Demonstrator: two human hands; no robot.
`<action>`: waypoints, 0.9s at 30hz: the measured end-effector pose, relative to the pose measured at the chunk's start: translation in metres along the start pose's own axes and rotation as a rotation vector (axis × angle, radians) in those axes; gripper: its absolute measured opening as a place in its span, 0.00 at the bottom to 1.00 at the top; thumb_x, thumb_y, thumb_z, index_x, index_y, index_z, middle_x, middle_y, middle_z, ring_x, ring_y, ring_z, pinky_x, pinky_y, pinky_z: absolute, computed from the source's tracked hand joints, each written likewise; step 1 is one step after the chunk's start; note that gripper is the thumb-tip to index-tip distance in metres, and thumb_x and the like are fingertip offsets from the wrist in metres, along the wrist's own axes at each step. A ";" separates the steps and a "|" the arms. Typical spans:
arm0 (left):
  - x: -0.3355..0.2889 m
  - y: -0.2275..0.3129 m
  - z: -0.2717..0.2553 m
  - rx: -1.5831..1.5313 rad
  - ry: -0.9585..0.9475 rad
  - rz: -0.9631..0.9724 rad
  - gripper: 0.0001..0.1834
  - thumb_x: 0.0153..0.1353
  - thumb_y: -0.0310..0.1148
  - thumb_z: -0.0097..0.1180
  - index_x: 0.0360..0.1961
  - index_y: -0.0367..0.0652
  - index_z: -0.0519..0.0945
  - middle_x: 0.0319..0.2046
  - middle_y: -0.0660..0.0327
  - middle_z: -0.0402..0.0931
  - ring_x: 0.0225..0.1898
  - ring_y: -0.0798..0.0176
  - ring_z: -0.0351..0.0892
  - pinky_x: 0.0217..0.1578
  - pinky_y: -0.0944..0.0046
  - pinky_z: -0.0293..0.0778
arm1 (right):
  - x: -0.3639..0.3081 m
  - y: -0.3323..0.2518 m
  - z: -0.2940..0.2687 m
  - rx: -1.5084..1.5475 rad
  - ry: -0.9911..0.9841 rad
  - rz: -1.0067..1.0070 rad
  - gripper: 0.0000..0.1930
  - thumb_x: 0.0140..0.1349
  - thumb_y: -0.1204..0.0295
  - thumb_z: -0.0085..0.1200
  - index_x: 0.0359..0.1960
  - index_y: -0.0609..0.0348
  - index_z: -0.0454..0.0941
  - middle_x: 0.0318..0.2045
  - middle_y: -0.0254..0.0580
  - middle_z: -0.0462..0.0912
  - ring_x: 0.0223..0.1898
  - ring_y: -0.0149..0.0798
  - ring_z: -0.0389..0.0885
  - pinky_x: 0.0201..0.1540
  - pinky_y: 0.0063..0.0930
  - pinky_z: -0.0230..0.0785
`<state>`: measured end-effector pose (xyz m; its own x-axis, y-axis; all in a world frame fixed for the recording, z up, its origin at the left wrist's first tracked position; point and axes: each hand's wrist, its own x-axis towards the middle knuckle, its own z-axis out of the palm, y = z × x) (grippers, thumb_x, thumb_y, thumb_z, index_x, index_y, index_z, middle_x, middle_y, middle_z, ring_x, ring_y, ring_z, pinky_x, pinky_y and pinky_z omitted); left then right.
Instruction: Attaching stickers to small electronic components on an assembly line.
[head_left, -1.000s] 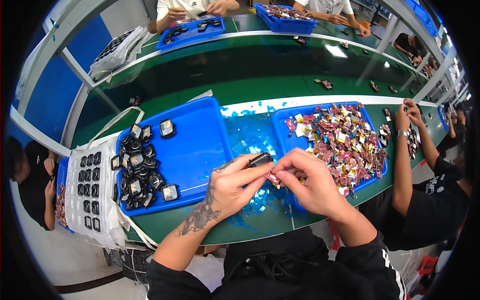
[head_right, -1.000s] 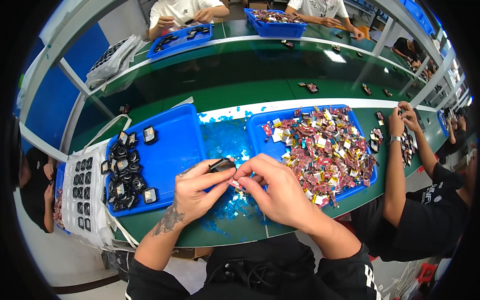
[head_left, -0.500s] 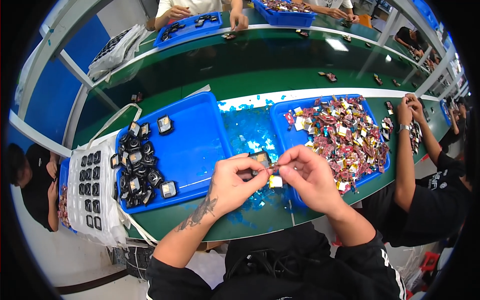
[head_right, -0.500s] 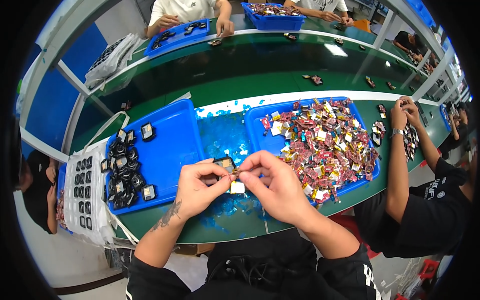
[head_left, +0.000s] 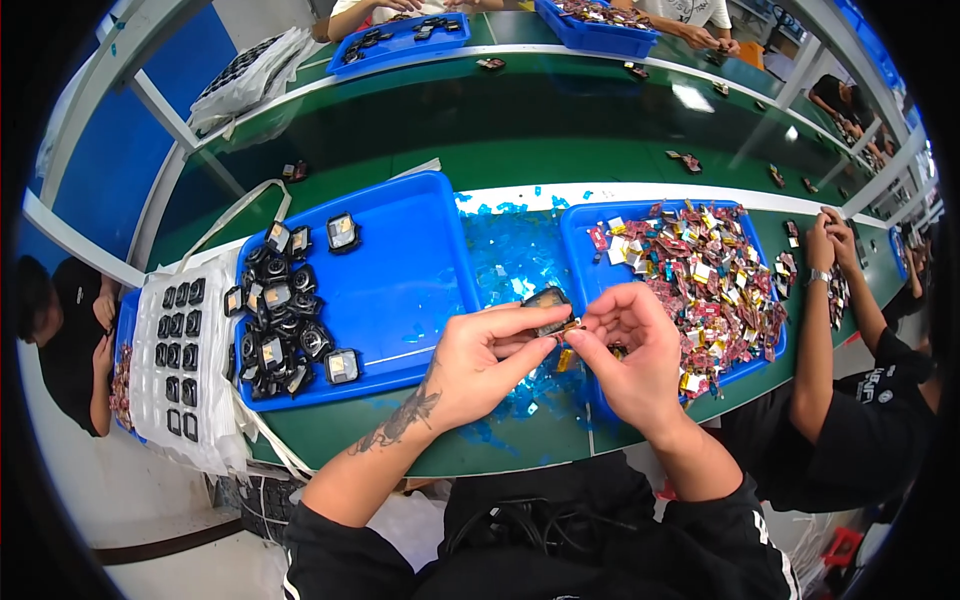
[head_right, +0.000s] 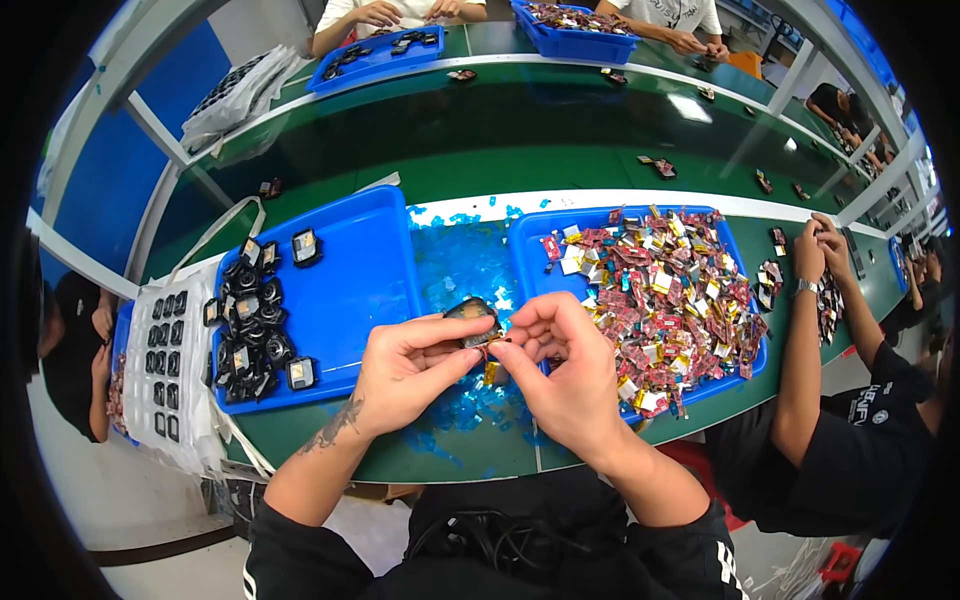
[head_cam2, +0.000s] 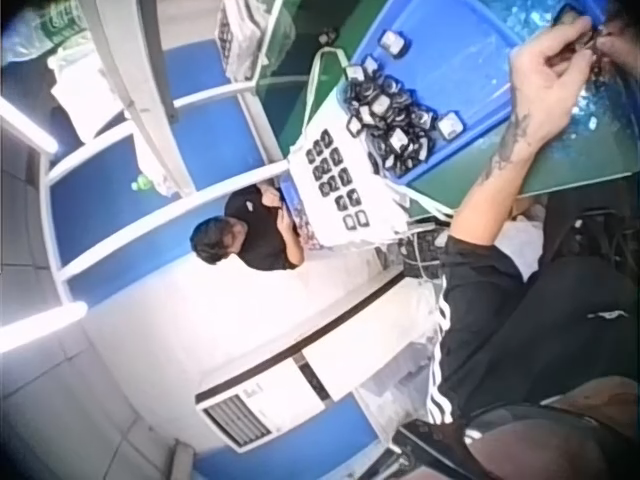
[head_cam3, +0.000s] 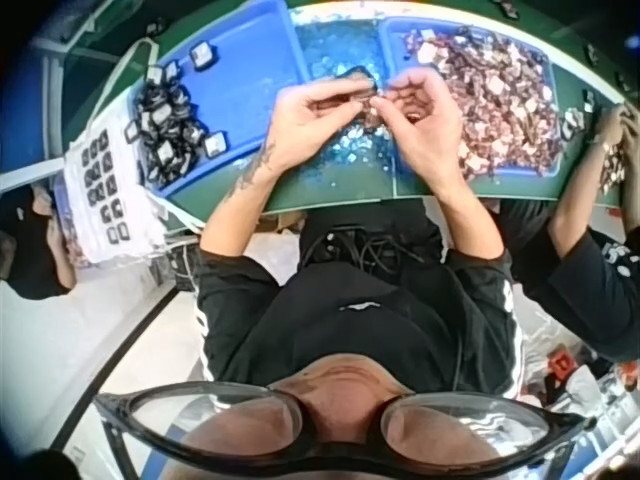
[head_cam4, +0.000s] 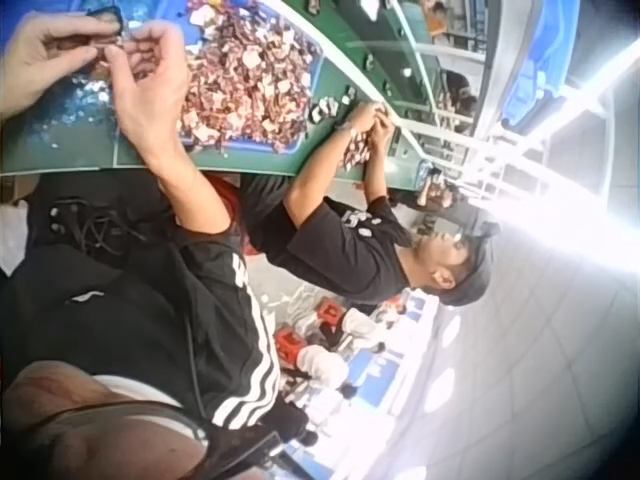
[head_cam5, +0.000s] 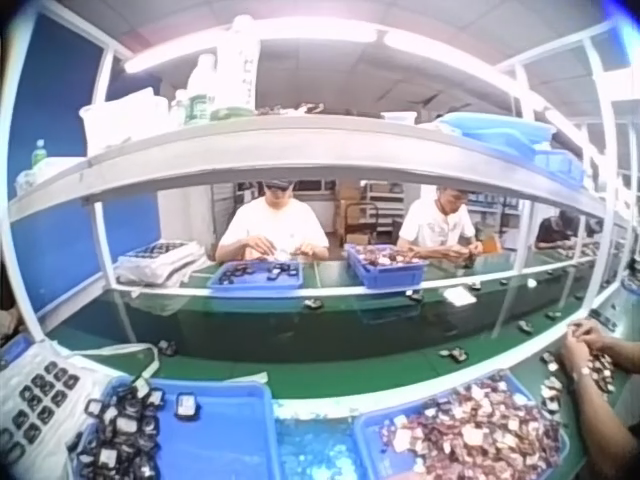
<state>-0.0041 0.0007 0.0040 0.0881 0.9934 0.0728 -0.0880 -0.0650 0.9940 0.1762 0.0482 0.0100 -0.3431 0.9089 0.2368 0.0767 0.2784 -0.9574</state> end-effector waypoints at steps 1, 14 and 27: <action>0.001 0.000 0.001 -0.016 0.001 0.011 0.19 0.62 0.20 0.54 0.55 0.36 0.77 0.52 0.51 0.77 0.51 0.63 0.78 0.52 0.65 0.77 | 0.000 -0.001 0.000 -0.051 0.020 -0.035 0.13 0.54 0.81 0.64 0.38 0.63 0.73 0.29 0.36 0.80 0.30 0.23 0.78 0.31 0.17 0.70; 0.003 0.000 0.006 -0.064 -0.012 0.057 0.19 0.64 0.19 0.51 0.57 0.35 0.75 0.53 0.52 0.76 0.53 0.63 0.77 0.55 0.65 0.75 | 0.002 0.001 0.001 -0.162 0.018 -0.076 0.14 0.52 0.81 0.65 0.37 0.64 0.72 0.29 0.37 0.78 0.26 0.26 0.75 0.31 0.20 0.71; -0.003 0.015 -0.007 -0.236 0.035 0.081 0.40 0.70 0.26 0.46 0.74 0.51 0.37 0.62 0.47 0.63 0.52 0.64 0.75 0.50 0.62 0.75 | 0.061 -0.042 0.009 -0.383 -0.283 -0.234 0.23 0.53 0.83 0.59 0.52 0.58 0.71 0.23 0.36 0.78 0.26 0.27 0.79 0.30 0.21 0.71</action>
<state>-0.0127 -0.0022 0.0181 0.0376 0.9888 0.1441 -0.3233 -0.1244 0.9381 0.1441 0.0888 0.0632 -0.6271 0.7044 0.3324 0.2859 0.6051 -0.7430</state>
